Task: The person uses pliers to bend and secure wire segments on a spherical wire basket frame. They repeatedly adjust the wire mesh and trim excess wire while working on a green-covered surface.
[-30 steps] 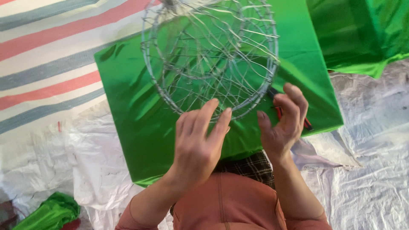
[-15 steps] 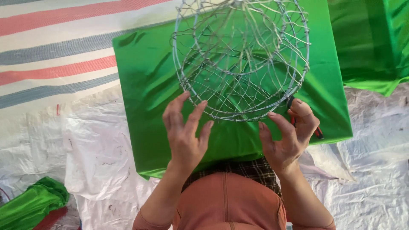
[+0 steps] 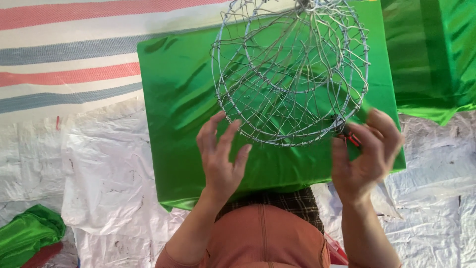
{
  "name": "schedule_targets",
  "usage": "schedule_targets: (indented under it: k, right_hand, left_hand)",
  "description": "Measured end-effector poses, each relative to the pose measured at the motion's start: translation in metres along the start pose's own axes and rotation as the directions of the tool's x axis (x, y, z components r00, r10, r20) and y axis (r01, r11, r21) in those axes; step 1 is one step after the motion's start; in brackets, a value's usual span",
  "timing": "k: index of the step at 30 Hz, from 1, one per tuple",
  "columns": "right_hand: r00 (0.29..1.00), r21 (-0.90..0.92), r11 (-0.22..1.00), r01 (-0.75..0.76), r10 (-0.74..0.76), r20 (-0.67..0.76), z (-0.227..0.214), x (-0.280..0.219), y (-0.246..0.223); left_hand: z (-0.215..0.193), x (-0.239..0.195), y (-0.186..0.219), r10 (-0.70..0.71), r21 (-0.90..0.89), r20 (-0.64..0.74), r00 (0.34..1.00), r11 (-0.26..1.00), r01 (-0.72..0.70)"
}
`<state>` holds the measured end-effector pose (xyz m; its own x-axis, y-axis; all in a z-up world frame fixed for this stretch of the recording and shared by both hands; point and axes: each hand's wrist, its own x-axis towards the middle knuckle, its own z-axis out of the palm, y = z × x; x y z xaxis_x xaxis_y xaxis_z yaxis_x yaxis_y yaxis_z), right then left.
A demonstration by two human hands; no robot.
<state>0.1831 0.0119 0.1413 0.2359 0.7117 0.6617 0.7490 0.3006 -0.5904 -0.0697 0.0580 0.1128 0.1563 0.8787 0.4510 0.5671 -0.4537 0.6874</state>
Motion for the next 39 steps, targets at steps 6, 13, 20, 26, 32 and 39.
schedule_targets:
  k: [6,13,20,26,32,39]
  right_hand:
    - [0.953,0.220,0.944,-0.245,0.276,-0.125,0.013,-0.105,0.044]
    - [0.899,0.063,0.907,-0.416,0.400,0.177,0.024,-0.135,0.017]
    - [0.510,0.518,0.267,-0.812,0.757,0.409,0.037,-0.126,0.018]
    - [0.457,0.613,0.149,-0.776,0.802,0.384,0.030,-0.120,0.018]
    - [0.662,0.602,0.484,-0.635,0.743,0.101,-0.005,-0.082,0.019]
    - [0.502,0.672,0.258,-0.694,0.842,0.196,0.012,-0.082,-0.006]
  left_hand:
    - [0.021,-0.055,-0.022,-0.268,-0.433,-0.073,0.961,0.876,0.212]
    - [0.054,-0.111,-0.006,-0.537,-0.686,0.370,0.758,0.393,0.613]
    - [0.057,-0.086,-0.008,-0.661,-0.714,0.569,0.490,-0.102,0.693]
    - [0.041,-0.053,-0.022,-0.767,-0.762,0.533,0.356,-0.253,0.596]
    - [0.021,-0.042,-0.027,-0.817,-0.776,0.460,0.348,-0.180,0.604]
    - [0.029,-0.052,-0.042,-0.732,-0.677,0.287,0.618,0.301,0.671]
